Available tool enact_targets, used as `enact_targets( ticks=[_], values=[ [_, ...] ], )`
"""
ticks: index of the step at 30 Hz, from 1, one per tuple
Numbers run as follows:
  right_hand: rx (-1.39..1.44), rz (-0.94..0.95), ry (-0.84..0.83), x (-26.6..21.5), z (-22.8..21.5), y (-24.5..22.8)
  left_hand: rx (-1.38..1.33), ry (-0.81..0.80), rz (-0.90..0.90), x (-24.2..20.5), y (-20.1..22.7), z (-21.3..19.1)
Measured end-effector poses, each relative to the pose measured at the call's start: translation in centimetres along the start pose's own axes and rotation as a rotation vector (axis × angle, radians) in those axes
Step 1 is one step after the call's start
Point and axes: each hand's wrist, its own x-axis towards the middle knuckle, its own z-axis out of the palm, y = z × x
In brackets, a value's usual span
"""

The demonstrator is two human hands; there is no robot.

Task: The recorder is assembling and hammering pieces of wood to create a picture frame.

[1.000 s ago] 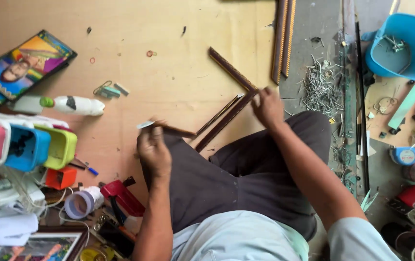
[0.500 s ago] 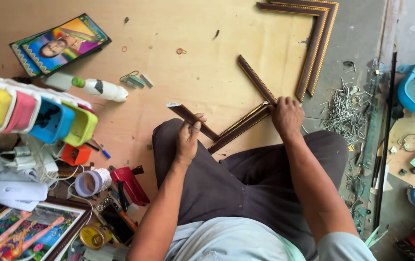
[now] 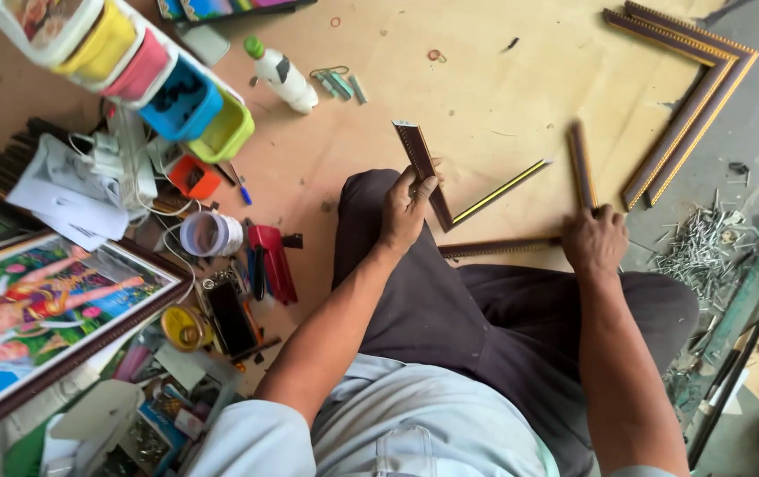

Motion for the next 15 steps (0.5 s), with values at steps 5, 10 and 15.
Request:
enact_targets(
  ticks=[5,10,15],
  values=[
    [-0.022,0.280,-0.116,-1.0,1.4,2.6,0.043,0.015,0.089,-0.4,1.6,0.4],
    [0.180,0.524,-0.126,-1.0,-0.5,2.7,0.140,0.010,0.190,-0.9,2.6,0.0],
    [0.434,0.600,-0.053,-1.9,-1.1,3.3,0.218,0.059,0.207,-0.6,1.7,-0.8]
  ],
)
